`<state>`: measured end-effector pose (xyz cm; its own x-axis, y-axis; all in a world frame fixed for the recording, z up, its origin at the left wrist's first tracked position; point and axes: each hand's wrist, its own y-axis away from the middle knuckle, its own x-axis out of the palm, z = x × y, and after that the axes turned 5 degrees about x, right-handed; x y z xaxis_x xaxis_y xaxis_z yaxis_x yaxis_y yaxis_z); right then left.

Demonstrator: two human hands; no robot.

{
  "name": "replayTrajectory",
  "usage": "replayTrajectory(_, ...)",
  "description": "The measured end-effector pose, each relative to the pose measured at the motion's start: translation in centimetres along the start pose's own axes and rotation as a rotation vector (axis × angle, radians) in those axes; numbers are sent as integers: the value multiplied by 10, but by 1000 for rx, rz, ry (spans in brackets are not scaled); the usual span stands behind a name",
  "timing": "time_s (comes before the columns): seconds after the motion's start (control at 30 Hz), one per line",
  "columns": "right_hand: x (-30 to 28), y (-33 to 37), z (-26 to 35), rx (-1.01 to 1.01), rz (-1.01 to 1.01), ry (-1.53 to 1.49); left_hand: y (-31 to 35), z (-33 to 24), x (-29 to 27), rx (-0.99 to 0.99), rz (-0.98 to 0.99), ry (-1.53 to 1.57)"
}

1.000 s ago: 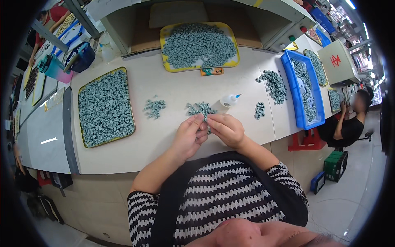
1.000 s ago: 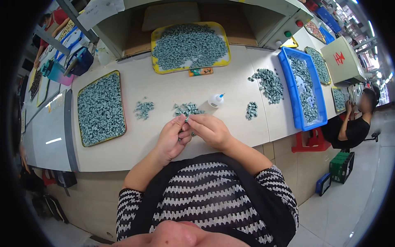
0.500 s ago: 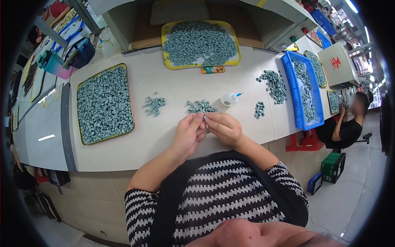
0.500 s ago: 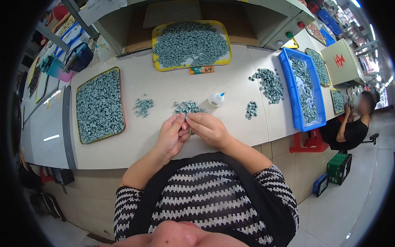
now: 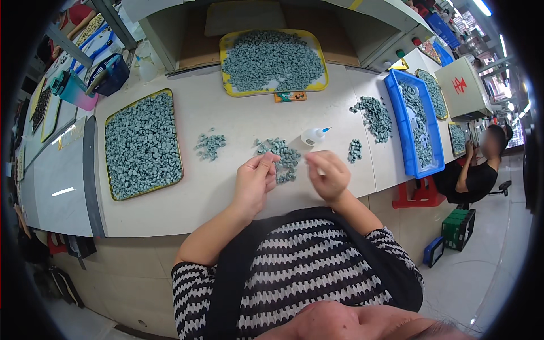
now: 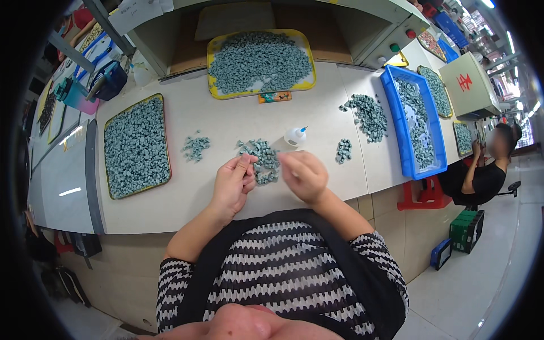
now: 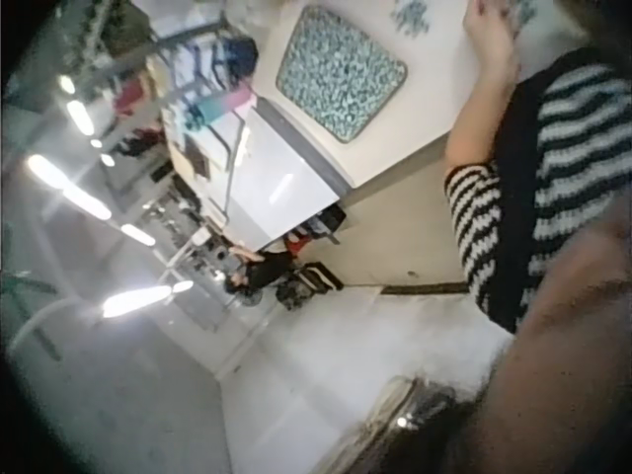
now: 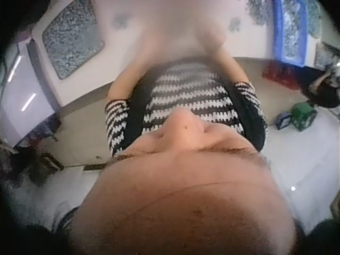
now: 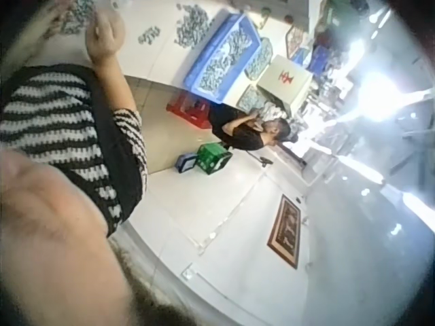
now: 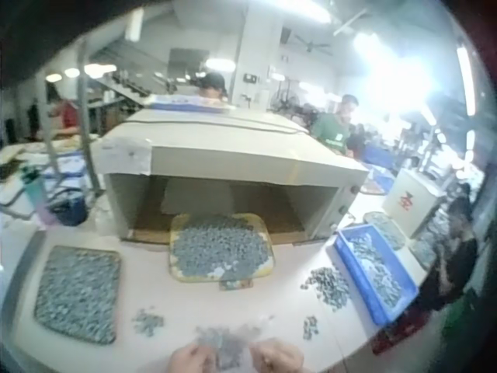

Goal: The person assembles small pieces by applying glue from a squeeze bottle onto individual pieces and attaching them together by hand.

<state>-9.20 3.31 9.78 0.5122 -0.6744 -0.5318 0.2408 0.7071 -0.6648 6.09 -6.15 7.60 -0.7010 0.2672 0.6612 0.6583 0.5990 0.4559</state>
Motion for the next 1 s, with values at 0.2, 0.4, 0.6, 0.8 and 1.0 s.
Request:
replayTrajectory(0.2, -22, 7, -32, 192, -208, 109, -3, -3, 5, 2, 54, 103)
replayTrajectory(0.4, -12, -1, -38, 485, 144, 89, -7, 0, 11, -8, 122, 123)
replayTrajectory(0.6, -9, 3, -48, 695, 320, -31, -4, 2, 16, 8, 171, 165)
replayTrajectory(0.8, -12, 4, -40, 520, 228, -187, -7, 4, 12, -11, 221, 172)
replayTrajectory(1.0, -16, -7, -23, 437, 242, -92, -9, 8, 1, -45, 227, 223)
